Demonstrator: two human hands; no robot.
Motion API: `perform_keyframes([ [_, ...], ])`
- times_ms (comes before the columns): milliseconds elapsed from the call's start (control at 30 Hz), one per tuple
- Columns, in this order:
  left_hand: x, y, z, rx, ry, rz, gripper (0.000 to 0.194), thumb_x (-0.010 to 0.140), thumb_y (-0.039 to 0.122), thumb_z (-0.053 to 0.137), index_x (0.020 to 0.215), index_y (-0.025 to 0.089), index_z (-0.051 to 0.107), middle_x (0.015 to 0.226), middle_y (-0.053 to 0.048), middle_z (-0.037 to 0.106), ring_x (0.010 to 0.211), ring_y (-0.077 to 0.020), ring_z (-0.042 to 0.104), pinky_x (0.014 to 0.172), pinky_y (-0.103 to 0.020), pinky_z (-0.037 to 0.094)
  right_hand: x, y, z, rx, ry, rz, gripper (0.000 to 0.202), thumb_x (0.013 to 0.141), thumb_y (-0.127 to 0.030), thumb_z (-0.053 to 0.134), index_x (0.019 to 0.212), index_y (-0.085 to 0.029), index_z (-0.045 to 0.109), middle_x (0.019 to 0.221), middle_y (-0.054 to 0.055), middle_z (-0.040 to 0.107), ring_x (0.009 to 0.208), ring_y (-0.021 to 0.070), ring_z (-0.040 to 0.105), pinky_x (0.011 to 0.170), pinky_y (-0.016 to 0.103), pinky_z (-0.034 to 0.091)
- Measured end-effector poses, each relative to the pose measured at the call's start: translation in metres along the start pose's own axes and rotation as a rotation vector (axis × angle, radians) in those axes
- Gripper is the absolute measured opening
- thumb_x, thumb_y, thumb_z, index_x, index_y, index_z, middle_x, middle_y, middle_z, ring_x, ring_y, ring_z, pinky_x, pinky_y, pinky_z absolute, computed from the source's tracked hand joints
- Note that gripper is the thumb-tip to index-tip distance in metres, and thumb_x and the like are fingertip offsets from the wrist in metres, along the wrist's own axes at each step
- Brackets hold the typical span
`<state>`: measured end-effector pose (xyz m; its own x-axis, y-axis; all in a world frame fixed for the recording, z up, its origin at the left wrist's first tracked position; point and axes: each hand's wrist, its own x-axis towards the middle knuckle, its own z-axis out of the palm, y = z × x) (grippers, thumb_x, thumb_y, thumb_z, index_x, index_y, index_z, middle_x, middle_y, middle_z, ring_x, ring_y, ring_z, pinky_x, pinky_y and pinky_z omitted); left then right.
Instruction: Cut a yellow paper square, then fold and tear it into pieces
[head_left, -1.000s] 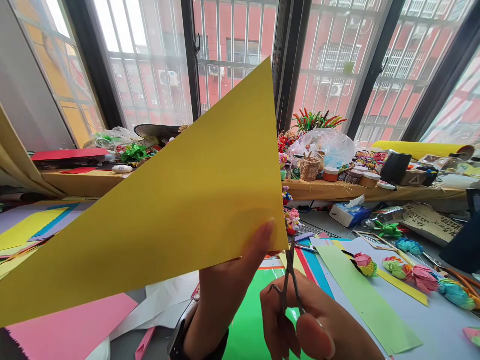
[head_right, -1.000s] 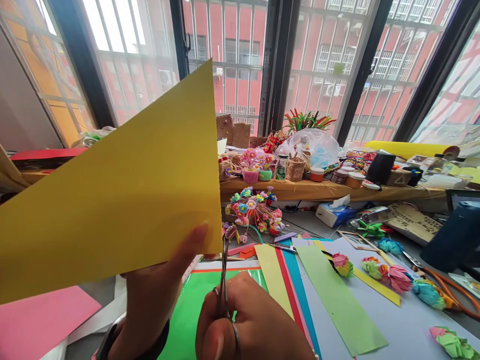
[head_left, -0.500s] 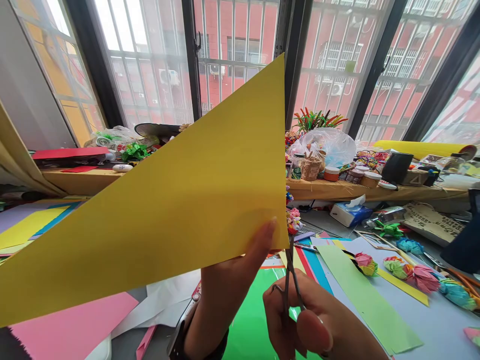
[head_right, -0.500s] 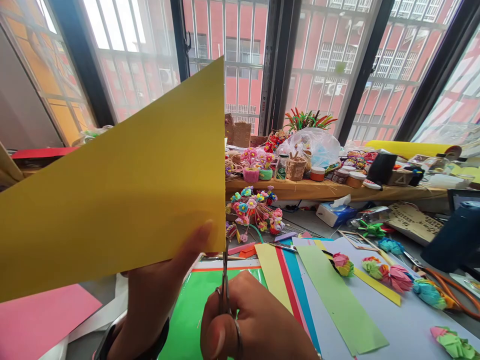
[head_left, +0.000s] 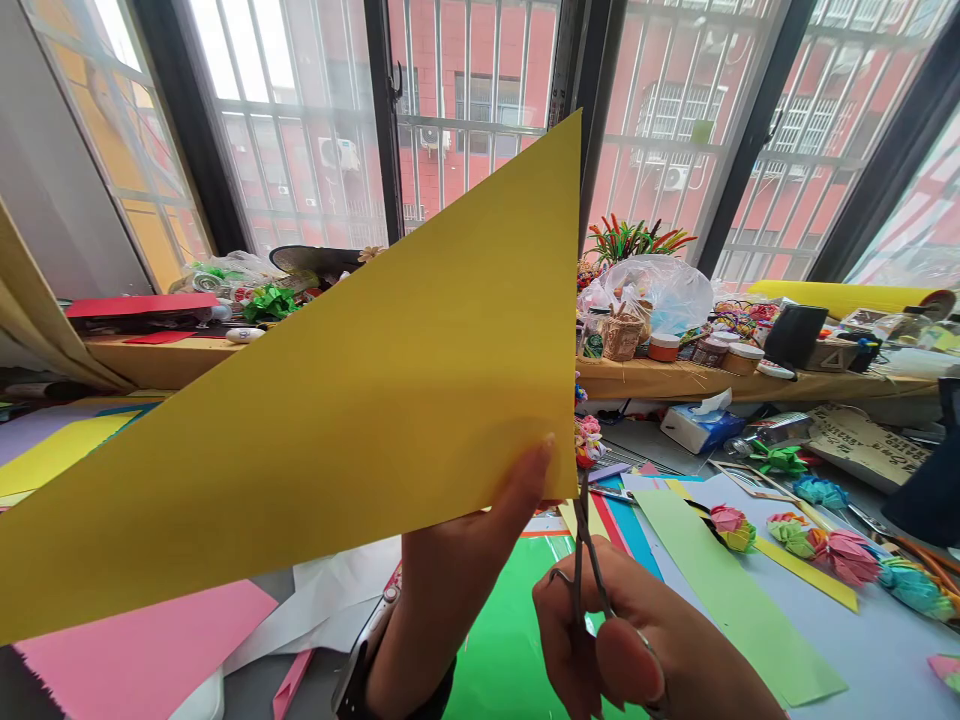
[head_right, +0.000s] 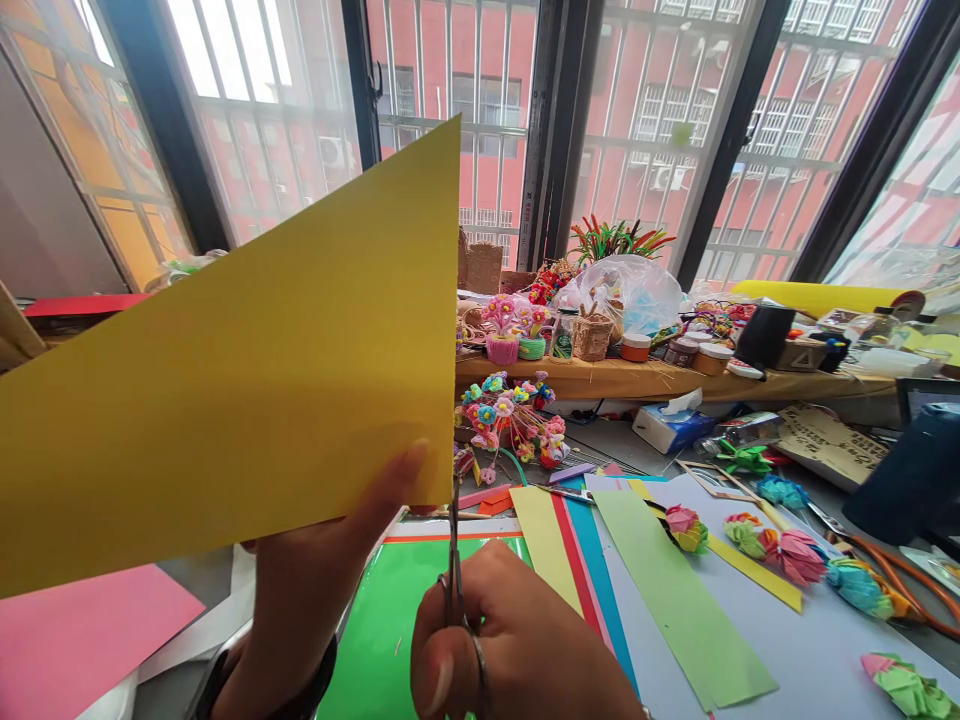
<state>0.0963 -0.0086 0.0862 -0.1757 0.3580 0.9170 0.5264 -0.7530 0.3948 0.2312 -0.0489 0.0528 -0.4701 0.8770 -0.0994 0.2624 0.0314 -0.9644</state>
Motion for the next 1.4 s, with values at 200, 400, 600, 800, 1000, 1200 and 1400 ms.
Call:
perform_keyframes([
  [200, 0.001, 0.001, 0.000, -0.026, -0.006, -0.017, 0.017, 0.067, 0.019, 0.064, 0.085, 0.019, 0.063, 0.084, 0.002, 0.070, 0.077, -0.0158, 0.065, 0.080, -0.025, 0.051, -0.003, -0.013, 0.002, 0.004, 0.021, 0.053, 0.055, 0.057, -0.072, 0.046, 0.051, -0.017, 0.051, 0.050, -0.001, 0.048, 0.056, 0.0138, 0.048, 0.064, 0.028, 0.040],
  [400, 0.002, 0.002, 0.001, -0.069, -0.007, -0.072, 0.016, 0.066, 0.019, 0.065, 0.083, 0.019, 0.064, 0.082, 0.004, 0.070, 0.077, -0.0141, 0.065, 0.080, -0.021, 0.051, -0.005, -0.017, 0.002, 0.004, 0.031, 0.040, 0.057, 0.055, -0.074, 0.046, 0.051, -0.017, 0.051, 0.048, -0.002, 0.048, 0.053, 0.0128, 0.047, 0.075, 0.031, 0.037],
  [600, 0.001, 0.006, 0.004, -0.123, 0.032, -0.165, 0.017, 0.065, 0.019, 0.066, 0.082, 0.019, 0.064, 0.081, 0.004, 0.070, 0.075, -0.0131, 0.065, 0.076, -0.019, 0.052, -0.003, -0.013, 0.001, -0.014, 0.029, 0.017, 0.060, 0.055, -0.076, 0.043, 0.051, -0.016, 0.052, 0.049, -0.003, 0.049, 0.053, 0.0123, 0.047, 0.074, 0.030, 0.037],
  [800, 0.001, 0.010, 0.003, -0.113, 0.017, -0.198, 0.017, 0.064, 0.017, 0.066, 0.081, 0.019, 0.064, 0.081, 0.003, 0.070, 0.076, -0.0158, 0.065, 0.078, -0.024, 0.053, -0.001, -0.014, 0.000, 0.012, 0.008, -0.003, 0.065, 0.049, -0.080, 0.038, 0.050, -0.016, 0.051, 0.048, -0.002, 0.048, 0.055, 0.0127, 0.047, 0.061, 0.025, 0.040],
  [1000, 0.001, 0.011, 0.004, -0.101, 0.033, -0.230, 0.017, 0.064, 0.018, 0.066, 0.081, 0.018, 0.064, 0.083, 0.001, 0.070, 0.077, -0.0179, 0.065, 0.077, -0.027, 0.054, 0.003, -0.007, 0.002, 0.046, -0.031, -0.089, 0.068, 0.046, -0.081, 0.037, 0.044, -0.015, 0.050, 0.040, -0.003, 0.043, 0.042, 0.0095, 0.041, 0.043, 0.021, 0.033],
  [1200, 0.001, 0.012, 0.004, -0.102, 0.054, -0.216, 0.019, 0.065, 0.018, 0.065, 0.084, 0.020, 0.064, 0.084, 0.002, 0.070, 0.079, -0.0167, 0.065, 0.078, -0.025, 0.053, 0.006, -0.005, 0.002, 0.064, -0.049, -0.136, 0.067, 0.052, -0.080, 0.037, 0.040, -0.015, 0.047, 0.038, -0.003, 0.039, 0.039, 0.0076, 0.037, 0.038, 0.019, 0.029],
  [1400, 0.002, 0.013, 0.004, -0.087, 0.060, -0.206, 0.020, 0.065, 0.017, 0.066, 0.084, 0.019, 0.063, 0.085, 0.002, 0.070, 0.079, -0.0157, 0.065, 0.078, -0.022, 0.052, 0.009, -0.007, 0.003, 0.090, -0.061, -0.152, 0.064, 0.054, -0.079, 0.038, 0.039, -0.016, 0.043, 0.035, -0.005, 0.036, 0.035, 0.0068, 0.034, 0.035, 0.018, 0.029],
])
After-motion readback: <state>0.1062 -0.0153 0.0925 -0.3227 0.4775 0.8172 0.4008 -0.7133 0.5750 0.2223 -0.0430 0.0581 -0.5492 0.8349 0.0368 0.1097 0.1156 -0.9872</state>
